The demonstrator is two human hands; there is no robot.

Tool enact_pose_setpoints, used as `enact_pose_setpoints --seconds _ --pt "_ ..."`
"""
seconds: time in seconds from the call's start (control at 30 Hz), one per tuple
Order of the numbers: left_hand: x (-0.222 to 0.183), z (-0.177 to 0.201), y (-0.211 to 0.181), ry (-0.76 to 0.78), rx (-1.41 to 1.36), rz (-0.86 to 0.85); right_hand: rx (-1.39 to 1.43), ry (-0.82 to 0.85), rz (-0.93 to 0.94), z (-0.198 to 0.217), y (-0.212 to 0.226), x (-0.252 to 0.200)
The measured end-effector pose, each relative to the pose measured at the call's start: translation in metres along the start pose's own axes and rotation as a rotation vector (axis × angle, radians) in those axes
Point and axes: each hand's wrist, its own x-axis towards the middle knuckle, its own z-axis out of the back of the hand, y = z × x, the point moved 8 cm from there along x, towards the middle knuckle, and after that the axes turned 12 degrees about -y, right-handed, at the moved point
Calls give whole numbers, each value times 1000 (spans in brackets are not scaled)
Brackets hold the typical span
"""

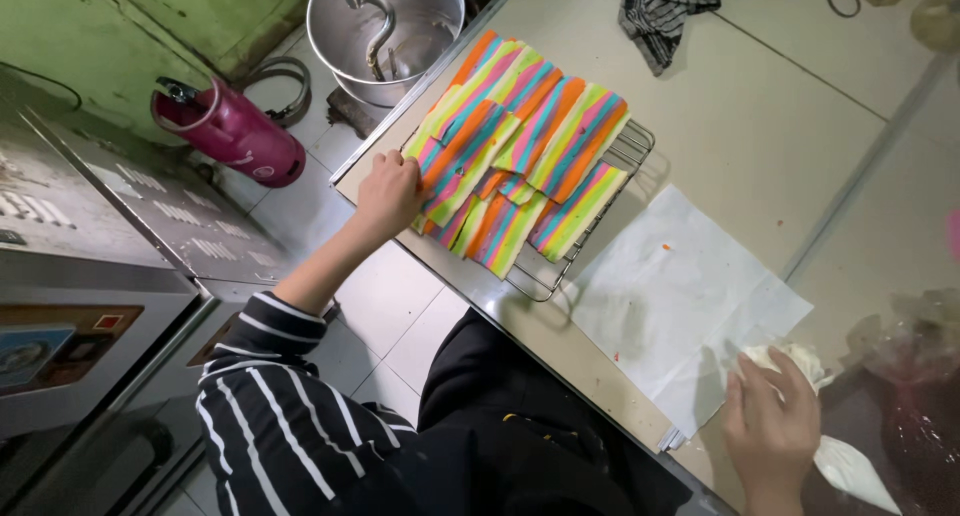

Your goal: The person prepares small cake rolls by spreading a white cream filling and a red jam onto strips of rainbow-colored cake, then rolling each strip by hand on a paper-lined workspace.

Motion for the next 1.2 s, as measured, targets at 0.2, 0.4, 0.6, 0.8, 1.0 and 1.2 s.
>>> enact_pose_setpoints --seconds 0.2,0.4,0.6,0.8,1.0,1.2 --pt "-1 10 -11 56 -31 72 84 10 9 -9 11 9" --pt "-2 7 -3 136 -191 133 440 141 75 -43 59 44" --pt "-4 15 -7 99 -381 87 736 138 82 -91 137 108" --pt "-4 23 -28 196 -1165 255 899 202 -5 -171 209 147" --pt "-3 41 -36 118 -1326 211 1062 194 -374 -232 199 166" --pt "-23 58 -34 -16 -1451 107 1081 251 -561 -223 111 227"
